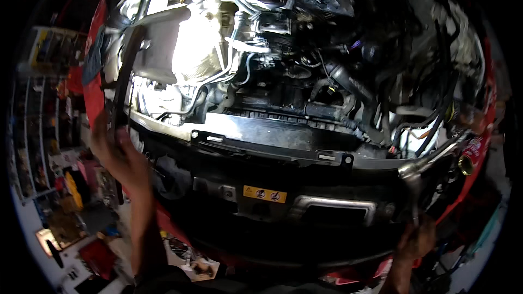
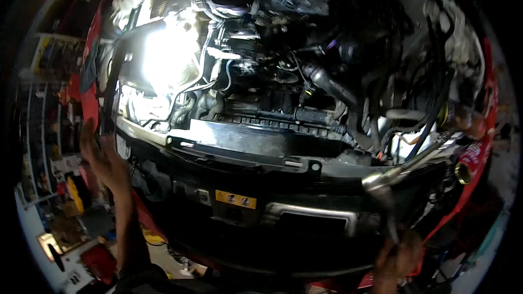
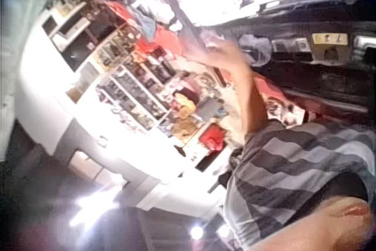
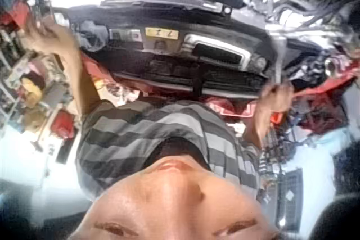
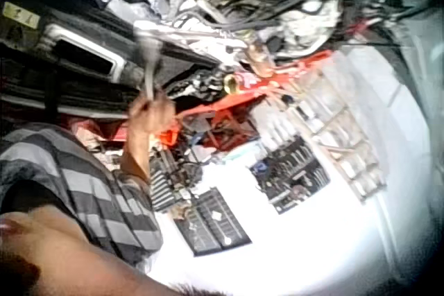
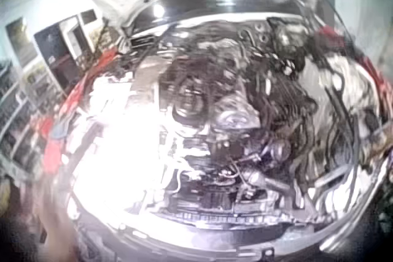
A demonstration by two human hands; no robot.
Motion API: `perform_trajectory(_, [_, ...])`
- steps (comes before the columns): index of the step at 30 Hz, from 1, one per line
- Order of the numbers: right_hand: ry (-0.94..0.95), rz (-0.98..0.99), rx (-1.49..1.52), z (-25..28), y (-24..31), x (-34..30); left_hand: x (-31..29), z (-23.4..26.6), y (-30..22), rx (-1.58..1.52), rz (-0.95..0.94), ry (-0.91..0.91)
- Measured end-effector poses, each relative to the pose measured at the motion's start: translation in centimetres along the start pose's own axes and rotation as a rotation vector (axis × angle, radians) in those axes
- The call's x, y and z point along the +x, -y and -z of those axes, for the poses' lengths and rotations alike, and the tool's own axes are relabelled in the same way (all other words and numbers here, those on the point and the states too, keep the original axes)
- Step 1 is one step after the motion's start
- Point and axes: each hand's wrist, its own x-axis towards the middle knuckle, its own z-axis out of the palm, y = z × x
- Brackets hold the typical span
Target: The person works on a car engine with the hood open, using a wrench to loosen and tighten bolts on various components. They manipulate hoses and electrical connectors, occasionally adjusting their position to reach different parts of the engine bay. The person also uses a flashlight to inspect specific areas within the engine compartment.
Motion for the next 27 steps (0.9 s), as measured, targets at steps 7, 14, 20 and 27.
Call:
perform_trajectory(7, [0.346, 0.33, 0.417, 1.2, 16.9, 6.7, -6.3, 3.2, -8.3, -1.49, 0.659, 0.481])
perform_trajectory(14, [0.734, 0.019, 0.768, -6.9, 19.2, 21.6, -11.3, 7.7, 3.2, -1.649, 1.211, -0.203])
perform_trajectory(20, [1.188, -0.677, 0.96, -28.9, 15.3, 25.3, -14.1, 6.3, 6.3, -1.933, 1.361, -0.486])
perform_trajectory(27, [0.71, -0.555, 1.332, -37.3, 17.3, 22.8, -14.3, 6.5, 7.3, -2.153, 1.04, -0.489])
